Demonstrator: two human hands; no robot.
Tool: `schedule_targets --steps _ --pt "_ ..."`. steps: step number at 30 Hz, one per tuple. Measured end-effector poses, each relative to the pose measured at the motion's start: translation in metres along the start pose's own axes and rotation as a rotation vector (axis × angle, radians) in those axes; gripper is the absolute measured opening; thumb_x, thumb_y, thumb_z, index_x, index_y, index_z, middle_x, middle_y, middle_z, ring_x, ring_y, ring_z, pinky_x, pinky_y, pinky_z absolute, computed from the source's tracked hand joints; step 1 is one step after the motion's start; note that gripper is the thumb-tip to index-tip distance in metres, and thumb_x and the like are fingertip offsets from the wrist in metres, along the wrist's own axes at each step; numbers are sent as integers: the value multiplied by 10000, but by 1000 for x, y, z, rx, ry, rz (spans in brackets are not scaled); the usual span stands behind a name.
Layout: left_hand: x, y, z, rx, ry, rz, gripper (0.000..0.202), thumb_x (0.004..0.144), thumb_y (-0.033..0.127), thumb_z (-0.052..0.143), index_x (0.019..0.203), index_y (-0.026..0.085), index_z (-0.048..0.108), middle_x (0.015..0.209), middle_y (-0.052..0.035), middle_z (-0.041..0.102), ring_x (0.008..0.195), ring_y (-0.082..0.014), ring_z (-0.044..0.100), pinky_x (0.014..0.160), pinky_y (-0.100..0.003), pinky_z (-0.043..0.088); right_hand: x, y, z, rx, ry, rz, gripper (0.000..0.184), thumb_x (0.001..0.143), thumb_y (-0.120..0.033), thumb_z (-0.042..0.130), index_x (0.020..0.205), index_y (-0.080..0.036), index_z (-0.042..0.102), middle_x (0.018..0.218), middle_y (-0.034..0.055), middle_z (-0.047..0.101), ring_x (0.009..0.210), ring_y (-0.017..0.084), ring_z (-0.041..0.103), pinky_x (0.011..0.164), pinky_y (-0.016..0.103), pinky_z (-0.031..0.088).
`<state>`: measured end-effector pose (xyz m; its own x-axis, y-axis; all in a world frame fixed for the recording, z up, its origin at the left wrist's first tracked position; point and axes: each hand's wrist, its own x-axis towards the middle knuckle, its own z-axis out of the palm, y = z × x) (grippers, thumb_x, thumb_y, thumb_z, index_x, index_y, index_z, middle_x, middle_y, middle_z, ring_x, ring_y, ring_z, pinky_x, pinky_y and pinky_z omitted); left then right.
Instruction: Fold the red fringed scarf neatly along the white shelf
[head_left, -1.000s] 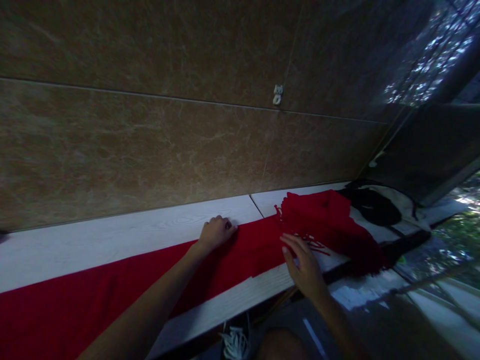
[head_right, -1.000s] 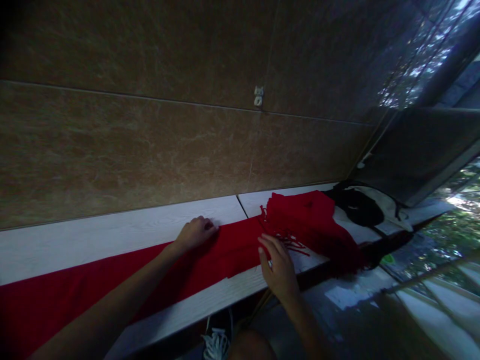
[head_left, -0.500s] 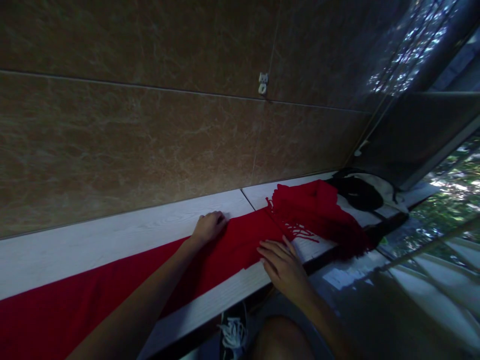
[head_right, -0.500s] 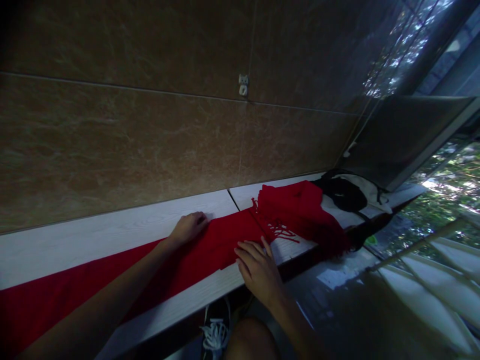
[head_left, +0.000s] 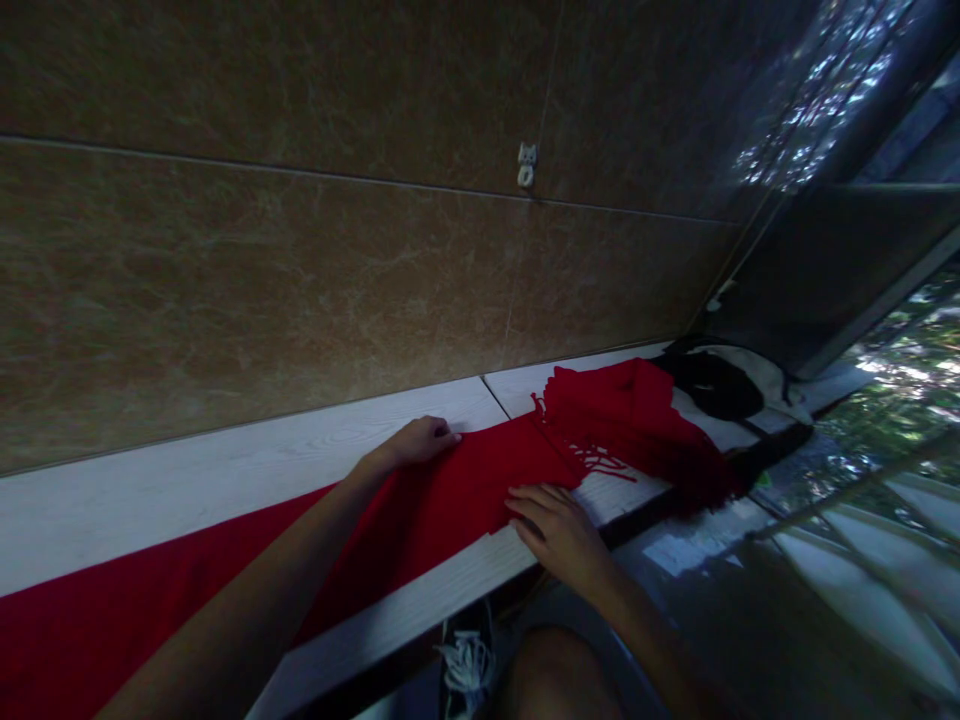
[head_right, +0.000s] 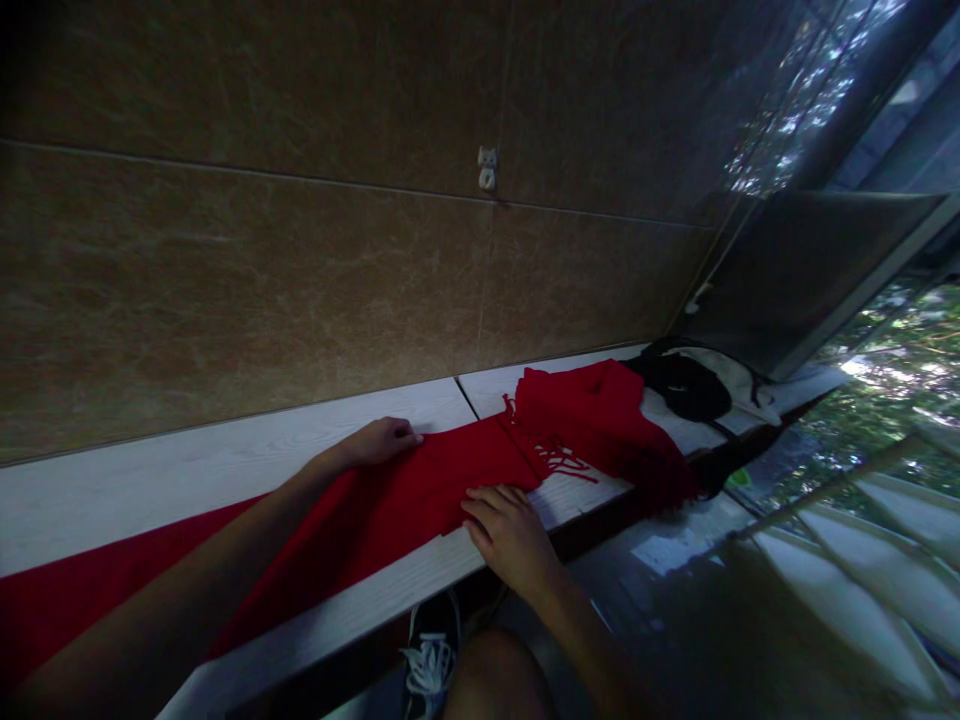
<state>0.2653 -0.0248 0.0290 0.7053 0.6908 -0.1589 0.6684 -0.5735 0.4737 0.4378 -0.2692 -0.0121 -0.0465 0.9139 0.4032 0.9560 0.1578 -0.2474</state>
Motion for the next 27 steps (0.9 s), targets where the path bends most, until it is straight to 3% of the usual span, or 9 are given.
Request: schedule_targets --steps 3,8,14,17,20,22,24,27 --pt "1 -1 -3 -44 -1 21 484 949 552 434 985 172 731 871 -76 768 805 -215 683 656 -274 477 0 2 3 -15 35 -31 292 933 -132 614 1139 -265 774 1187 56 771 1078 234 710 956 413 570" --pt "1 -2 4 -29 26 -11 403 930 498 518 1007 165 731 930 -107 774 859 -237 702 684 -282 491 1 4 6 -20 119 -92 295 911 -59 584 1069 -218 775 1094 73 789 1025 232 734 954 401 582" --pt "-2 -1 8 65 62 -37 341 945 476 575 1067 191 717 1016 -118 773 934 -261 713 772 -308 507 -5 3 1 40 130 -92 264 946 -112 563 1057 -239 767 1129 56 783 1067 225 717 1082 471 511" --pt "-16 9 8 108 146 -18 376 993 433 524 1252 193 655 1163 -141 744 1101 -298 681 918 -372 509 -2 5 -7 66 128 -47 242 985 -203 547 1032 -273 775 1137 46 781 1073 224 713 1097 496 493" --pt "-40 23 17 204 298 133 411 1043 347 425 1396 212 586 1459 -140 608 1410 -316 488 1154 -466 383 20 10 -13 115 163 17 339 1045 -297 445 1179 -261 754 1256 77 742 1180 215 677 1096 447 506" --pt "-58 30 30 262 309 209 461 1055 382 413 1480 247 531 1612 -103 463 1542 -327 302 1252 -549 233 41 12 -10 107 121 45 420 1062 -344 400 1368 -230 663 1466 110 617 1361 230 565 1159 460 453" --pt "-73 34 45 273 238 194 572 1047 490 429 1572 262 426 1691 -100 319 1588 -363 162 1263 -643 118 60 14 -1 44 -9 70 497 1060 -388 406 1505 -210 538 1619 127 440 1507 277 391 1229 557 332" --pt "-90 30 61 248 144 135 727 1022 617 411 1629 227 322 1714 -152 204 1587 -414 104 1229 -724 80 73 18 13 -70 -233 114 574 1052 -449 427 1573 -209 440 1663 132 347 1561 326 259 1242 658 192"
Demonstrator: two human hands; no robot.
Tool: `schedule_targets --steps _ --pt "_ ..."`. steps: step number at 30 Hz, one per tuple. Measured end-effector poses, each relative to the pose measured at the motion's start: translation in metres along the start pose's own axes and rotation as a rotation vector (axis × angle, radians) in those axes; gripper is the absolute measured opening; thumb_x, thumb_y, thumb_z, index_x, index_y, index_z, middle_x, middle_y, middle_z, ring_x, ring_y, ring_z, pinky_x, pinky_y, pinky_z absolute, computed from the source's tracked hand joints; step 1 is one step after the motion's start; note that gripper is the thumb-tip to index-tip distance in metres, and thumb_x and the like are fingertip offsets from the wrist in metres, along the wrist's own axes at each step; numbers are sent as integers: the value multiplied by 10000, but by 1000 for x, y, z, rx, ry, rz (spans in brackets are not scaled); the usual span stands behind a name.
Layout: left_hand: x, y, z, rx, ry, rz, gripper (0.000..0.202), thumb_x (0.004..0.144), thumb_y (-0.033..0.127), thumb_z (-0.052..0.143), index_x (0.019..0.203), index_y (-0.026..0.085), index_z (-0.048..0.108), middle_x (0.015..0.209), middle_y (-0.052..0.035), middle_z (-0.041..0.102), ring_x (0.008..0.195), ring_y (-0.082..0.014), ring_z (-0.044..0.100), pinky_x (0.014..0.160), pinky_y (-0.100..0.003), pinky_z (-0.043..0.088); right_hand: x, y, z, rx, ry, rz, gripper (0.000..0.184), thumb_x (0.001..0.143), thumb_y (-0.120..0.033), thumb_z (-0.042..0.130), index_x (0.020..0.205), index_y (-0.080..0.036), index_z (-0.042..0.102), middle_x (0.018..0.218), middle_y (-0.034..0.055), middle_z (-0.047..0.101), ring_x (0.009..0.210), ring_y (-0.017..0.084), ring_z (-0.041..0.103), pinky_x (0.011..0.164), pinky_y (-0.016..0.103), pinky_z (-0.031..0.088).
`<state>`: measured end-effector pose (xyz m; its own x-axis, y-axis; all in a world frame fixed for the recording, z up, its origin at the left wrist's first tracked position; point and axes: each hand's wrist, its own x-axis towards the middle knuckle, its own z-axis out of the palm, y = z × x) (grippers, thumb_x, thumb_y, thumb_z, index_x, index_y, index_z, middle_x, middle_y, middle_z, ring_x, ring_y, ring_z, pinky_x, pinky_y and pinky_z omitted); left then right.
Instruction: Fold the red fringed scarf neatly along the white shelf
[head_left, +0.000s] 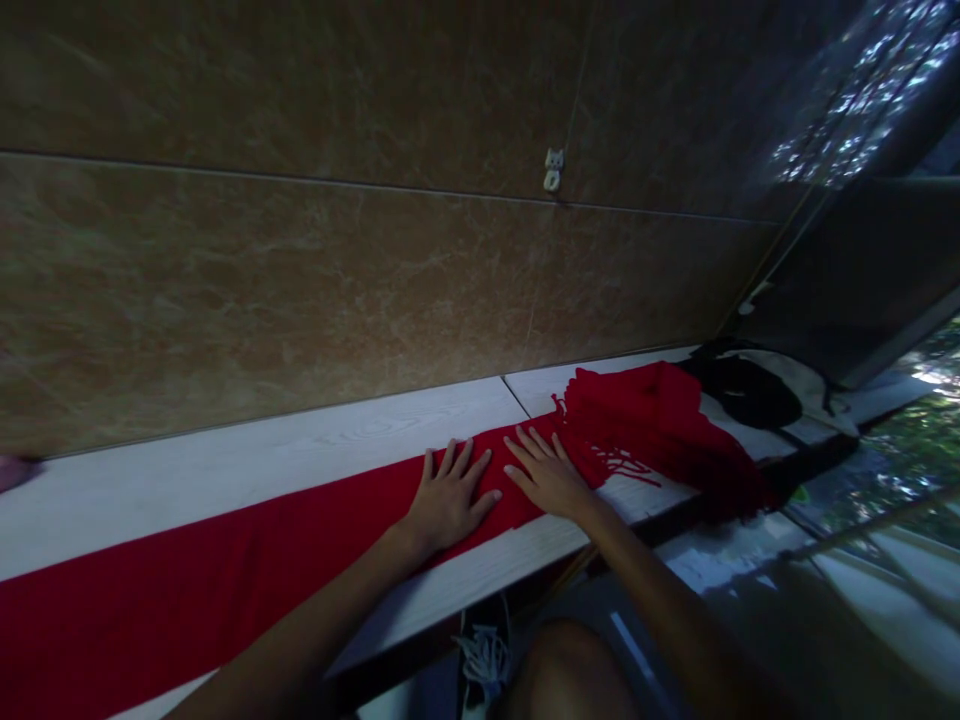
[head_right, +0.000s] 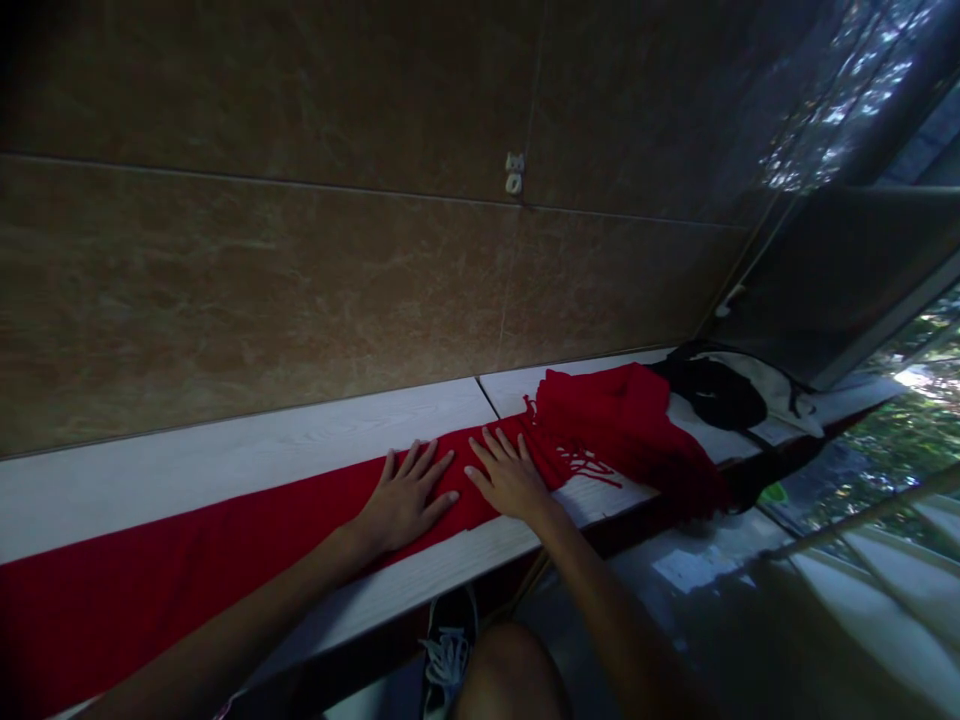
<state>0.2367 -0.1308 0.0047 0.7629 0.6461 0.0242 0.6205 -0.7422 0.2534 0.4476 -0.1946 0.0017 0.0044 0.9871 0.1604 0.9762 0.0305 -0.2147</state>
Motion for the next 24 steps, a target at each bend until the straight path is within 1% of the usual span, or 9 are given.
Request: schedule_targets --steps 5,8,11,14,16,19,20,22,24 --pt "-33 -7 -4 -24 9 -15 783 994 704 395 1633 262 304 1713 -135 200 1588 -406 82 1227 -732 54 8 -2 -5 -82 -146 34 631 1051 -511 375 1599 -198 388 1680 143 278 1567 346 227 1222 692 171" --pt "-67 -11 -17 -33 68 -48 747 1001 709 368 1630 313 302 1710 -103 232 1587 -405 103 1218 -749 90 17 -18 -7 -100 -91 1 628 1053 -505 325 1610 -218 371 1698 114 241 1577 347 191 1219 696 170" --pt "-107 -28 -30 -33 117 -115 705 1017 681 359 1627 332 303 1705 -84 255 1585 -395 132 1212 -755 137 26 -36 7 -109 -31 -36 621 1043 -485 289 1610 -247 378 1706 80 233 1580 329 185 1228 672 189" --pt "-155 -76 -49 8 186 -243 662 1030 622 399 1615 315 350 1700 -87 269 1585 -384 134 1234 -716 148 32 -44 28 -141 -94 8 649 1013 -487 283 1593 -228 418 1692 79 278 1575 321 202 1238 654 186" --pt "-194 -126 -66 64 229 -406 633 1041 571 408 1605 284 382 1695 -106 278 1581 -394 142 1231 -708 163 35 -43 37 -159 -121 26 675 995 -498 275 1596 -226 414 1690 72 281 1574 313 205 1244 639 185" --pt "-261 -206 -86 128 203 -708 641 1041 518 402 1616 237 362 1704 -118 241 1579 -422 105 1199 -723 211 35 -35 39 -162 -122 26 714 970 -530 267 1601 -226 408 1692 71 272 1569 317 214 1242 635 193" --pt "-283 -230 -90 157 193 -761 635 1038 498 393 1617 238 359 1700 -121 249 1576 -426 124 1186 -732 226 34 -31 39 -161 -122 32 729 963 -541 262 1600 -221 411 1690 76 273 1567 322 217 1239 639 196" --pt "-323 -268 -92 222 163 -789 620 1035 461 362 1618 253 355 1692 -118 271 1572 -432 150 1162 -760 230 32 -22 39 -155 -113 49 752 953 -558 245 1600 -214 412 1686 86 276 1565 329 219 1232 654 200" --pt "-354 -291 -89 261 110 -796 607 1021 427 357 1603 259 391 1686 -103 284 1568 -440 158 1160 -776 201 30 -10 41 -144 -105 57 764 945 -573 241 1605 -224 402 1682 85 286 1564 326 220 1227 665 198"
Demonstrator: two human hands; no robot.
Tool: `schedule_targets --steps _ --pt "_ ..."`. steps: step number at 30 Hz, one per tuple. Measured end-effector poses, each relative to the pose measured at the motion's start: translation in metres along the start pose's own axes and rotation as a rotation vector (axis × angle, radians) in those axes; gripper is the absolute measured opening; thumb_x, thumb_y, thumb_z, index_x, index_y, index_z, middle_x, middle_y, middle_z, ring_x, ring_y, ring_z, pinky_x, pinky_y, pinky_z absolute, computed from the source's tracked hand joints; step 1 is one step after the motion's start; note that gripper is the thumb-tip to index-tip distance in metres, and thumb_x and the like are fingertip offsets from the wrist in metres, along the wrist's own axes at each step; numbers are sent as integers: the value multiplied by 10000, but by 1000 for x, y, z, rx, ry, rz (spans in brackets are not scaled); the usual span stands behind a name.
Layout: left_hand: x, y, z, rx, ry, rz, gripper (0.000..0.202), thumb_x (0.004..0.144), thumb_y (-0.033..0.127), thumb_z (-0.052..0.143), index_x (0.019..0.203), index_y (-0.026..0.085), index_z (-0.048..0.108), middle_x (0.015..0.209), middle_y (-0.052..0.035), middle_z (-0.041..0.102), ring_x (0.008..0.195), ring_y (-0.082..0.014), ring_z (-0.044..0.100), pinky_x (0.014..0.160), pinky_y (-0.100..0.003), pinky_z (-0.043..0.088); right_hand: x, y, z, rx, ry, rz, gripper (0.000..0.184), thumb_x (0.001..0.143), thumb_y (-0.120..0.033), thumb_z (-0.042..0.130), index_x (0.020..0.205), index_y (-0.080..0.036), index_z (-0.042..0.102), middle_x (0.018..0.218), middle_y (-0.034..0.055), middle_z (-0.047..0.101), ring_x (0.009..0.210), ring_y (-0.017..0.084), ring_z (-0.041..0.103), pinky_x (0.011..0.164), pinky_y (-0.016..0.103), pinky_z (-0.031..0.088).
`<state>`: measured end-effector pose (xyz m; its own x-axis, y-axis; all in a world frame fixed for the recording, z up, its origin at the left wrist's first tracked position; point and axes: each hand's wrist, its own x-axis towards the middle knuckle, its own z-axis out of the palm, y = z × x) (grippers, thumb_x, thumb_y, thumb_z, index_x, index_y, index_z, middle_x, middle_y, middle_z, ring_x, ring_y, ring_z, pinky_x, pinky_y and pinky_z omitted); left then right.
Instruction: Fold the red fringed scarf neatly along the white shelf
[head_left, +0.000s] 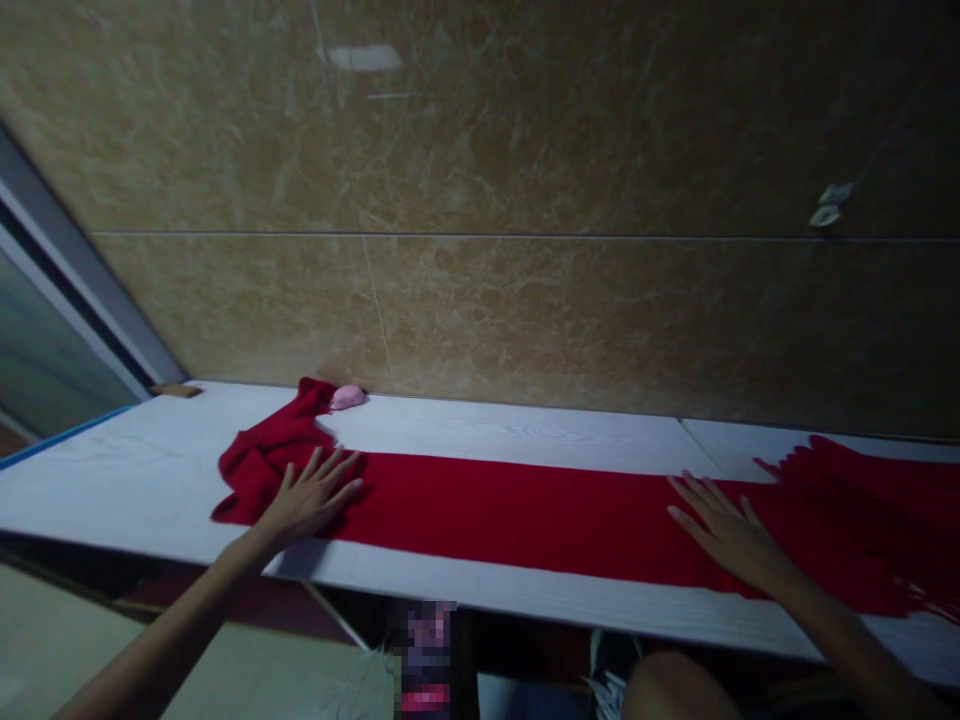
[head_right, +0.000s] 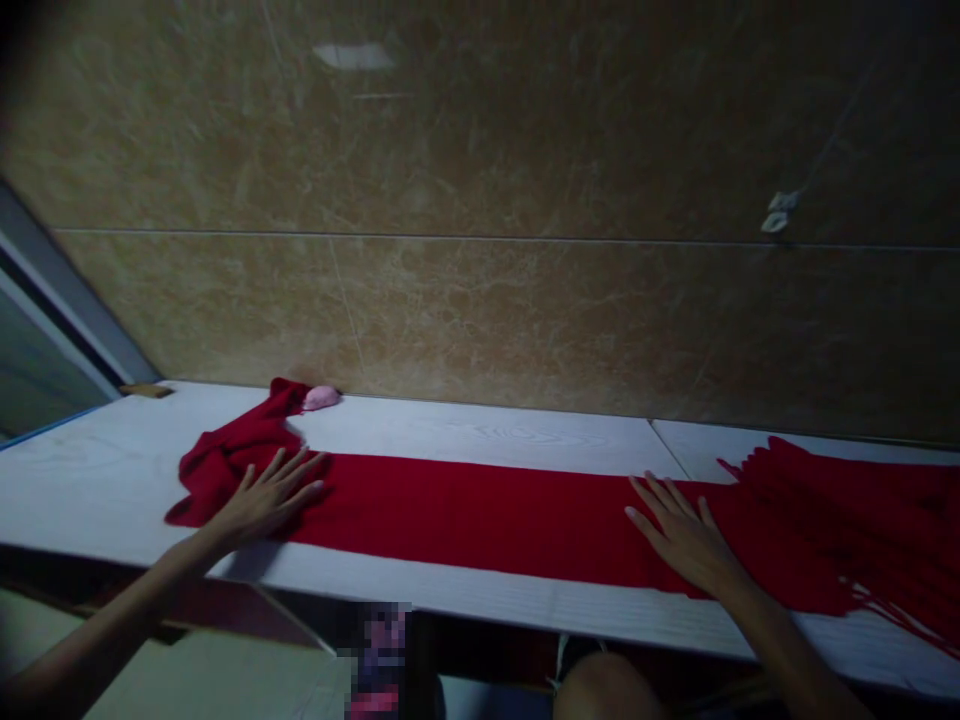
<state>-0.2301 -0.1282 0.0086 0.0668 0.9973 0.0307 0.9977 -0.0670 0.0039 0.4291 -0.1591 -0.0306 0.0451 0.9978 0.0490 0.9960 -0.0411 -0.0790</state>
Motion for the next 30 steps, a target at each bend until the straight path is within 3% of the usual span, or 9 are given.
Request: schedule_targets --steps 3,6,10,13,15,20,25,27,30 --pt "-10 -22 10 18 -20 -5 633 1004 438 359 1612 262 365 1691 -93 257 1564 -441 171 1160 -770 210 0 13 3 12 -6 -15 763 941 -587 259 1607 -241 397 1670 86 322 1562 321 236 1225 668 197" --pt "-13 -21 14 17 -16 -8 655 1009 459 337 1629 247 313 1701 -92 216 1571 -427 156 1169 -759 208 3 3 -3 -12 24 -18 752 957 -579 248 1592 -217 424 1660 128 341 1549 359 266 1195 712 225" --pt "-10 -14 13 31 -12 15 640 1019 448 314 1627 249 318 1704 -79 218 1576 -411 148 1177 -750 207 8 -59 -15 -42 157 -129 703 1002 -564 244 1578 -213 440 1681 131 305 1563 353 235 1206 693 227" --pt "-11 -16 12 39 -29 -2 652 1015 460 326 1629 241 315 1707 -74 204 1577 -405 140 1190 -725 219 6 -111 -13 -6 118 -268 672 1029 -570 239 1586 -243 426 1692 97 277 1570 337 217 1216 682 217" --pt "-11 -20 11 37 -23 0 658 1013 482 337 1630 253 314 1708 -63 207 1577 -395 148 1205 -698 222 3 -129 -6 11 57 -322 689 1025 -605 253 1590 -247 417 1684 99 287 1563 342 236 1213 691 213" --pt "-12 -28 10 22 -18 37 665 1011 546 348 1623 288 333 1699 -42 250 1576 -375 181 1228 -653 220 1 -126 9 36 22 -310 735 1001 -650 263 1597 -244 403 1666 103 323 1555 308 270 1240 648 183" --pt "-14 -26 6 -57 38 54 656 1003 544 332 1580 251 438 1669 -67 351 1563 -373 249 1221 -642 242 6 -120 13 78 10 -292 755 964 -664 293 1585 -258 430 1666 74 328 1555 300 271 1255 630 169" --pt "-19 -24 2 -131 148 77 605 996 518 352 1486 235 566 1578 -83 512 1505 -343 389 1216 -574 295 7 -117 22 106 45 -277 740 945 -664 318 1574 -299 452 1654 55 356 1550 285 283 1268 599 166" --pt "-33 -24 -1 -247 424 -25 502 994 491 360 1158 206 739 1230 -121 749 1222 -312 632 1119 -488 418 12 -104 45 203 176 -283 674 900 -687 383 1525 -456 487 1608 12 444 1524 268 330 1267 559 208"
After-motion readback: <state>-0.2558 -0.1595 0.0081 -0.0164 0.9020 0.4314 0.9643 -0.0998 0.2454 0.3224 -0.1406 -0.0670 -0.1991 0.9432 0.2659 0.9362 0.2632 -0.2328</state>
